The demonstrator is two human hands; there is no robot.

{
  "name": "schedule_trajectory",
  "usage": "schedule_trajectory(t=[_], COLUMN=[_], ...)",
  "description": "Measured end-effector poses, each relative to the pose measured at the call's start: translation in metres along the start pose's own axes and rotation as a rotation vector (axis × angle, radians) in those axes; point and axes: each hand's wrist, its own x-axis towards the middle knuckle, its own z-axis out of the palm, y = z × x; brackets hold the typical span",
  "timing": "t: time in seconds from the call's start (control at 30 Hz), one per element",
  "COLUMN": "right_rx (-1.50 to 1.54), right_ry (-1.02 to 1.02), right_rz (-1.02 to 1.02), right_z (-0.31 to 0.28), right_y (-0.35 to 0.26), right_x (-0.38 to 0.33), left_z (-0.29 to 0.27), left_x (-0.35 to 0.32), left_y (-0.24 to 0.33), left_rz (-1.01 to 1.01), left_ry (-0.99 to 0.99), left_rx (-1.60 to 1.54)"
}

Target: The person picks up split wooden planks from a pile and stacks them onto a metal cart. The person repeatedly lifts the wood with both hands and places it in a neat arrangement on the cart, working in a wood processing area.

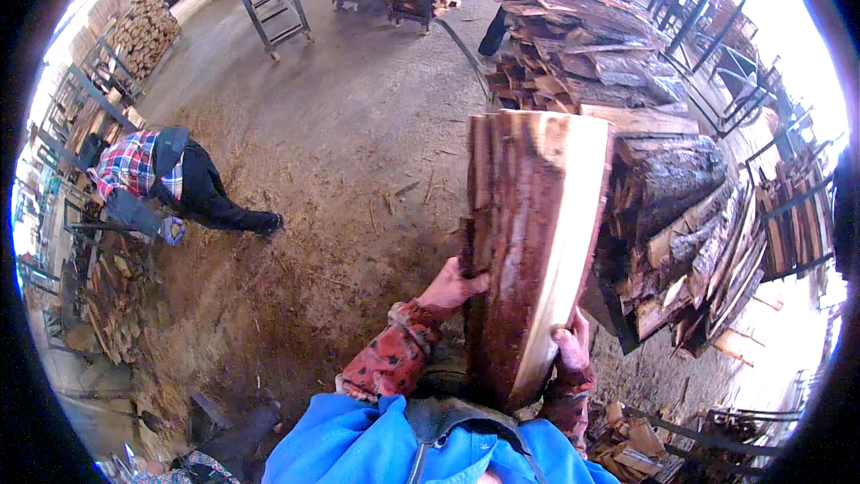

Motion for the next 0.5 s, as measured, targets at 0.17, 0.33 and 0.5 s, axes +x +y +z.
schedule_trajectory(t=[0.17,0.33,0.5], right_rx=[-0.027,-0.041,-0.045], right_ry=[0.174,0.307,0.391], right_rz=[-0.096,-0.074,-0.096], right_z=[0.020,0.037,0.017], right_y=[-0.007,-0.023,-0.026], right_x=[0.012,0.022,0.037], left_z=[-0.009,-0.015,0.003], left_x=[0.038,0.073,0.120], left_y=[0.014,0.022,0.038], left_rz=[-0.062,-0.096,-0.121], left_ry=[-0.174,-0.231,-0.260], left_rx=[-0.044,-0.067,-0.057])
